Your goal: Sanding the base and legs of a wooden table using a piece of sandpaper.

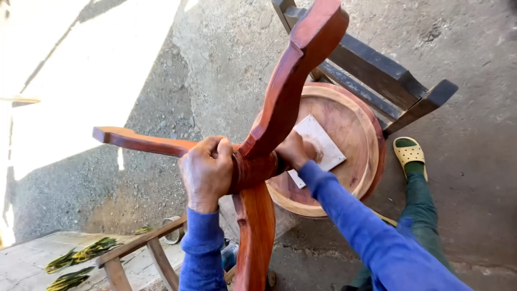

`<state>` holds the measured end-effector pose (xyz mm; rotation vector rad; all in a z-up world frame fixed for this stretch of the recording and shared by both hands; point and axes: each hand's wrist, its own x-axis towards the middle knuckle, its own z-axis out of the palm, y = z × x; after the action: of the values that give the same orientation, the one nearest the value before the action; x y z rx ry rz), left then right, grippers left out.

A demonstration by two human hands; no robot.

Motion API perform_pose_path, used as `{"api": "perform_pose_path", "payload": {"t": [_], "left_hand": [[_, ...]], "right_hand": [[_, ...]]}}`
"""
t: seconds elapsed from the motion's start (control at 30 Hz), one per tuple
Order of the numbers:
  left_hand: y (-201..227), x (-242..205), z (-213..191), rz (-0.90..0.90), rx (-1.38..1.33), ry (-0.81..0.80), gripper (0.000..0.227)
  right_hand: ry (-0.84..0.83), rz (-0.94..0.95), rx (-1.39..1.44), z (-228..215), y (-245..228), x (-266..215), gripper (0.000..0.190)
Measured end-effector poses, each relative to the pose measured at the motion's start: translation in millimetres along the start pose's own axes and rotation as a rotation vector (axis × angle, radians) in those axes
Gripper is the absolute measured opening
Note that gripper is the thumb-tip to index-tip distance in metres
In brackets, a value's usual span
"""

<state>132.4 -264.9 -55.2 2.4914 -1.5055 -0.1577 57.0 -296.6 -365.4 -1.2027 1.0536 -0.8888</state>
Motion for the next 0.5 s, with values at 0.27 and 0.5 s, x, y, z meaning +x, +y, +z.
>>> {"api": "perform_pose_path", "payload": {"t": [0.27, 0.5], "left_hand": [[6.0, 2.7, 3.1, -0.080, -0.024, -0.017, 0.027], [6.4, 3.8, 3.5, -0.127, 0.006, 0.019, 0.026]], "right_hand": [[0.026, 0.129, -0.192, -4.9, -18.1, -16.9, 0.031], [0.058, -0.101, -0.040, -5.5, 8.3, -24.8, 0.028]]}}
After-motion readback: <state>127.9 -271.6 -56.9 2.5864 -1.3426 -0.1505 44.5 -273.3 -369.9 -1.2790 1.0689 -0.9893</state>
